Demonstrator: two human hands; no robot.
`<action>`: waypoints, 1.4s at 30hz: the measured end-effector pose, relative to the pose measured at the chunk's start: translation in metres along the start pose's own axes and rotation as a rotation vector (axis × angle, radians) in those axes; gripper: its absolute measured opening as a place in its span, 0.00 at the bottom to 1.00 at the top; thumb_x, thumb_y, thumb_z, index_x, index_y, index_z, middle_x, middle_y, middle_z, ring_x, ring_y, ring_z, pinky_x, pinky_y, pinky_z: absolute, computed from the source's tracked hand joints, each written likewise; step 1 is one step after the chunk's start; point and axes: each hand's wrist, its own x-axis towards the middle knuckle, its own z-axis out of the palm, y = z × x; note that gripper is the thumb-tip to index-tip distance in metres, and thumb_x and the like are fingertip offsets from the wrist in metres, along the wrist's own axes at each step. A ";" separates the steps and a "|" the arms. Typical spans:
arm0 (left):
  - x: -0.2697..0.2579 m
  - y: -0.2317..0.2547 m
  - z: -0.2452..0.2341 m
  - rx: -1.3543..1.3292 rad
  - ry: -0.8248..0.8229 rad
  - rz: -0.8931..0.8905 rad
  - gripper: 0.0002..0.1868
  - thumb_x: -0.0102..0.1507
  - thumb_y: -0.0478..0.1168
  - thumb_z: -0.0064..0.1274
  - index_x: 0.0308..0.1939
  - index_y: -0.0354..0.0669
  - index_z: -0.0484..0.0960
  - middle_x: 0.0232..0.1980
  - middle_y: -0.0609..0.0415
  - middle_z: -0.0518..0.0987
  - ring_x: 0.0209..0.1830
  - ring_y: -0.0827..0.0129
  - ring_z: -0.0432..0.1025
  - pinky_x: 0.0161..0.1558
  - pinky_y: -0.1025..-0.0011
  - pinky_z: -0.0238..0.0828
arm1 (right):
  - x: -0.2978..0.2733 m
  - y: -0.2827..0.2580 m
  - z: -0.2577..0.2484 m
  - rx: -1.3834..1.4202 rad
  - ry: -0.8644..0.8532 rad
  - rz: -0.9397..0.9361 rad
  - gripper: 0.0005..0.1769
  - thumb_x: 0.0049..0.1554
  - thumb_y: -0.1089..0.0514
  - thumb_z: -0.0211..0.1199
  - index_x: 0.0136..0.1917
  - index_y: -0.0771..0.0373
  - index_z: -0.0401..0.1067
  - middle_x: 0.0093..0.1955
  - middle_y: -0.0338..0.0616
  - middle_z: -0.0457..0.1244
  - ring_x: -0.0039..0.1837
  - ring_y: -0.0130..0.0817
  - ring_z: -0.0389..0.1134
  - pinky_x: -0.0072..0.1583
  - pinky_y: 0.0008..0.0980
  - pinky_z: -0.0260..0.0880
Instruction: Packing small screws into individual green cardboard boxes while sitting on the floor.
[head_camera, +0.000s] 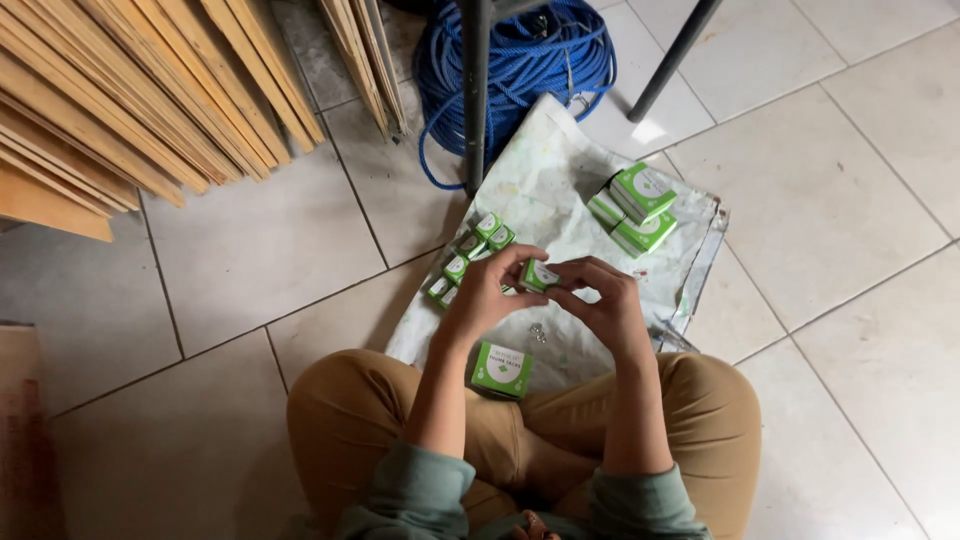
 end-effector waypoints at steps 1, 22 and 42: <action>0.003 -0.003 0.005 -0.002 0.009 0.008 0.32 0.44 0.34 0.69 0.52 0.48 0.76 0.32 0.54 0.78 0.27 0.78 0.72 0.35 0.75 0.74 | 0.000 0.001 0.001 -0.003 -0.006 -0.010 0.10 0.42 0.66 0.72 0.38 0.67 0.74 0.36 0.45 0.66 0.37 0.36 0.70 0.44 0.31 0.73; 0.001 -0.061 0.056 0.484 0.261 0.244 0.41 0.46 0.26 0.59 0.64 0.35 0.62 0.52 0.45 0.68 0.38 0.61 0.72 0.33 0.77 0.78 | -0.011 0.044 0.032 -0.524 0.040 -0.115 0.16 0.45 0.65 0.65 0.48 0.64 0.72 0.35 0.43 0.65 0.40 0.38 0.68 0.40 0.34 0.71; 0.003 -0.192 0.037 0.106 0.589 -0.248 0.34 0.47 0.37 0.62 0.57 0.48 0.69 0.50 0.47 0.67 0.48 0.56 0.70 0.39 0.67 0.75 | -0.086 0.242 0.080 -0.547 -0.241 0.480 0.16 0.45 0.61 0.66 0.49 0.62 0.73 0.41 0.51 0.67 0.46 0.49 0.70 0.46 0.43 0.70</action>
